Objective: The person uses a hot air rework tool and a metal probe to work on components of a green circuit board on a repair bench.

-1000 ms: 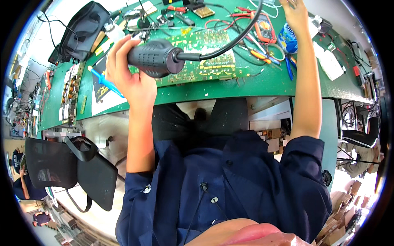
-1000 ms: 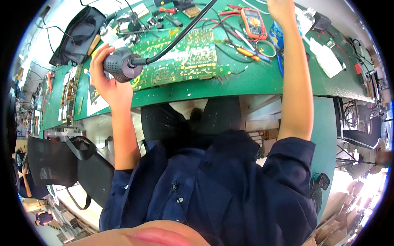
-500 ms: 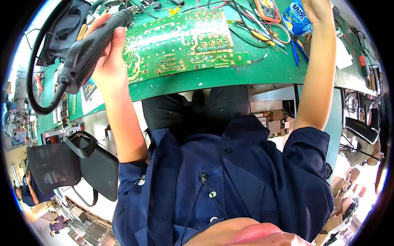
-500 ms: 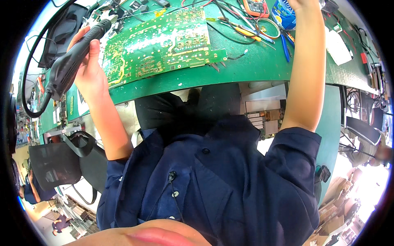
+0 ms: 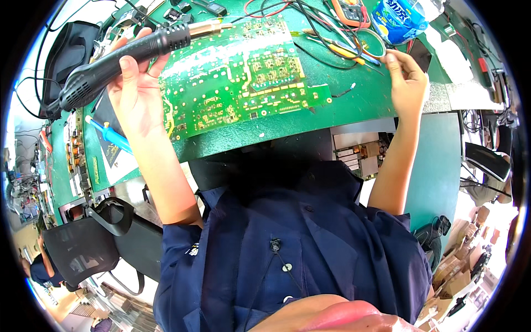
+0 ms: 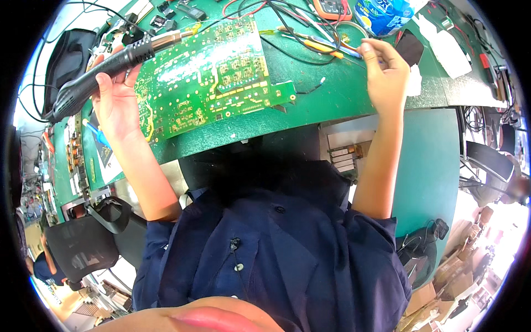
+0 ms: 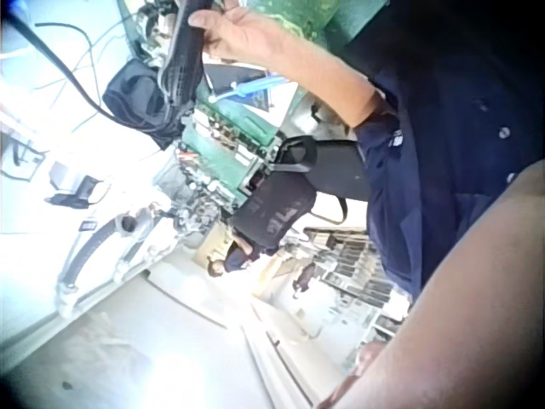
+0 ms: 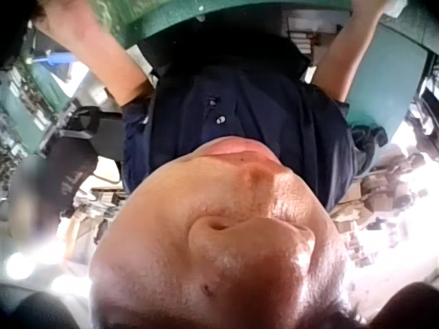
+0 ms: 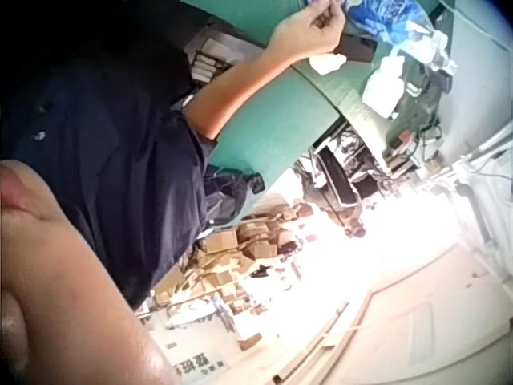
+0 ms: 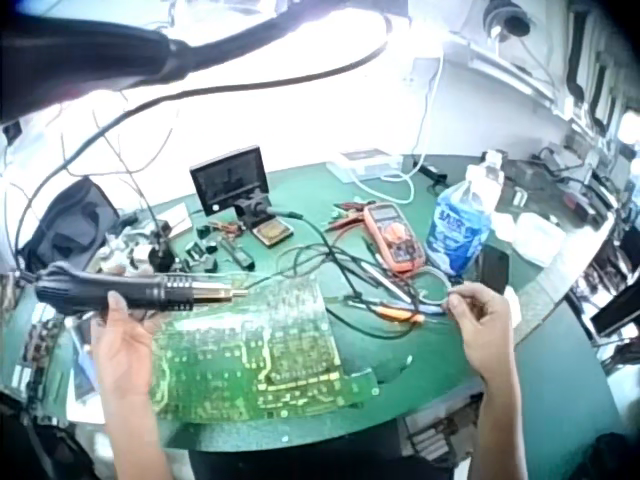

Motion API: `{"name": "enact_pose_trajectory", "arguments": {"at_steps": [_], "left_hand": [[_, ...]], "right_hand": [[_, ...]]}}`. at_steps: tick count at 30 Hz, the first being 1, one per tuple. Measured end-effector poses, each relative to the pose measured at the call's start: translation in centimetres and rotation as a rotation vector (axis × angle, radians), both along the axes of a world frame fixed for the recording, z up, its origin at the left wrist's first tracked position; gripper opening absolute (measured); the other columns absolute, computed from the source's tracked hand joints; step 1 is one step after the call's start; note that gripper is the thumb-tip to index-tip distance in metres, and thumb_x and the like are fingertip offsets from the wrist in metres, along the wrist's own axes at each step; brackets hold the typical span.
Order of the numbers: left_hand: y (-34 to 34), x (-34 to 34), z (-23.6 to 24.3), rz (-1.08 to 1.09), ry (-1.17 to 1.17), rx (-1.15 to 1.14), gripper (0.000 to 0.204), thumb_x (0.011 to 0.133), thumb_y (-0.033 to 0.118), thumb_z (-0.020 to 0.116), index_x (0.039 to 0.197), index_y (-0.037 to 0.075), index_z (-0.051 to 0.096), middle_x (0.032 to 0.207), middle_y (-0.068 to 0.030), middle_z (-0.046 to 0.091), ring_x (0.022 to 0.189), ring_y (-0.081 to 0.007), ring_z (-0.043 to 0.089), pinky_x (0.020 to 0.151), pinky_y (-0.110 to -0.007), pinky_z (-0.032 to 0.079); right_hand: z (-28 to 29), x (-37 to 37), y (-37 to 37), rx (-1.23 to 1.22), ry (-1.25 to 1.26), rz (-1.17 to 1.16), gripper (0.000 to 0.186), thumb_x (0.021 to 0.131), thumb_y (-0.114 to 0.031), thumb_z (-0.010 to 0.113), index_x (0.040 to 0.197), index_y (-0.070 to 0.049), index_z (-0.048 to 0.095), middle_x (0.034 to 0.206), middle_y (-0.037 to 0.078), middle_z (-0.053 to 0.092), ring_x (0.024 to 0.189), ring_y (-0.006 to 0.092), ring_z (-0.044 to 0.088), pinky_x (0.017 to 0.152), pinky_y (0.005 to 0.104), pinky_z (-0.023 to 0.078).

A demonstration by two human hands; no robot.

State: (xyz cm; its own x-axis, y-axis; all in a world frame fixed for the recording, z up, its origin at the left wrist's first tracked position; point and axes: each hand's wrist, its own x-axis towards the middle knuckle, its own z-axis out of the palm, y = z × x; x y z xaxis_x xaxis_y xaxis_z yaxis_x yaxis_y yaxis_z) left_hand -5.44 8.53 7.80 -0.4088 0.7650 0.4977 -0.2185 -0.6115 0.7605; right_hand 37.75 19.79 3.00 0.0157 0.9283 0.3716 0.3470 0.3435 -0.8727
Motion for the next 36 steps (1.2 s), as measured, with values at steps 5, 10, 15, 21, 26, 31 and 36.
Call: {"name": "enact_pose_trajectory", "arguments": {"at_steps": [5,10,15,21,26,31,36], "left_hand": [[2.8,-2.3,-0.1,-0.168,-0.075,0.017,0.037,0.099,0.009,0.069,0.133,0.000,0.057,0.130,-0.0332,0.063,0.116,-0.0389,0.069,0.097,-0.056,0.060],[2.9,-2.6,-0.7,-0.126,-0.072,-0.074,0.039,0.105,0.016,0.059,0.141,0.003,0.051,0.136,-0.0266,0.062,0.122,-0.0385,0.065,0.092,-0.046,0.063],[2.1,-1.4,-0.9,-0.099,-0.083,-0.048,0.037,0.105,0.014,0.057,0.140,0.002,0.051,0.134,-0.0265,0.063,0.121,-0.0368,0.066,0.092,-0.047,0.064],[1.4,-0.4,-0.8,-0.082,0.026,-0.034,0.038,0.107,0.014,0.054,0.141,-0.001,0.048,0.135,-0.0268,0.061,0.125,-0.0391,0.063,0.090,-0.044,0.065],[1.3,-0.2,-1.5,-0.085,0.080,0.014,0.040,0.108,0.016,0.051,0.144,-0.001,0.045,0.140,-0.0268,0.057,0.132,-0.0400,0.057,0.091,-0.043,0.065],[1.4,-0.9,-2.2,-0.086,0.067,0.038,0.046,0.110,0.020,0.049,0.149,0.000,0.036,0.144,-0.0292,0.052,0.137,-0.0417,0.050,0.092,-0.041,0.064],[0.9,-0.9,-2.5,-0.132,0.093,0.034,0.052,0.110,0.026,0.048,0.152,0.001,0.030,0.146,-0.0289,0.047,0.139,-0.0440,0.047,0.097,-0.040,0.063]], "right_hand": [[0.4,-3.2,3.0,0.281,-0.659,0.085,0.020,0.095,-0.022,0.070,0.108,-0.008,0.075,0.102,0.012,0.075,0.093,0.0327,0.070,0.087,0.0418,0.054],[0.2,-4.5,6.3,0.113,-0.964,0.106,0.025,0.094,-0.021,0.068,0.114,-0.007,0.074,0.101,0.014,0.075,0.098,0.0352,0.070,0.088,0.0457,0.053],[0.0,-5.2,7.4,-0.024,-0.999,0.141,0.022,0.093,-0.019,0.065,0.108,-0.006,0.073,0.100,0.017,0.074,0.096,0.0363,0.070,0.086,0.0445,0.054],[-0.2,-4.8,7.3,0.068,-0.984,0.152,0.023,0.096,-0.019,0.057,0.104,-0.006,0.074,0.096,0.015,0.067,0.091,0.0337,0.067,0.083,0.0419,0.052],[0.6,-5.0,6.5,0.027,-0.922,0.277,0.025,0.096,-0.027,0.068,0.105,-0.004,0.074,0.089,0.012,0.063,0.084,0.0281,0.063,0.079,0.0383,0.049],[0.5,-5.0,6.7,-0.034,-0.862,0.347,0.023,0.095,-0.024,0.072,0.102,-0.002,0.071,0.089,0.008,0.063,0.080,0.0230,0.057,0.076,0.0349,0.048],[1.7,-3.8,6.1,-0.117,-0.585,0.220,0.019,0.098,-0.019,0.070,0.104,-0.001,0.070,0.090,0.002,0.070,0.082,0.0108,0.058,0.077,0.0275,0.047]]}}
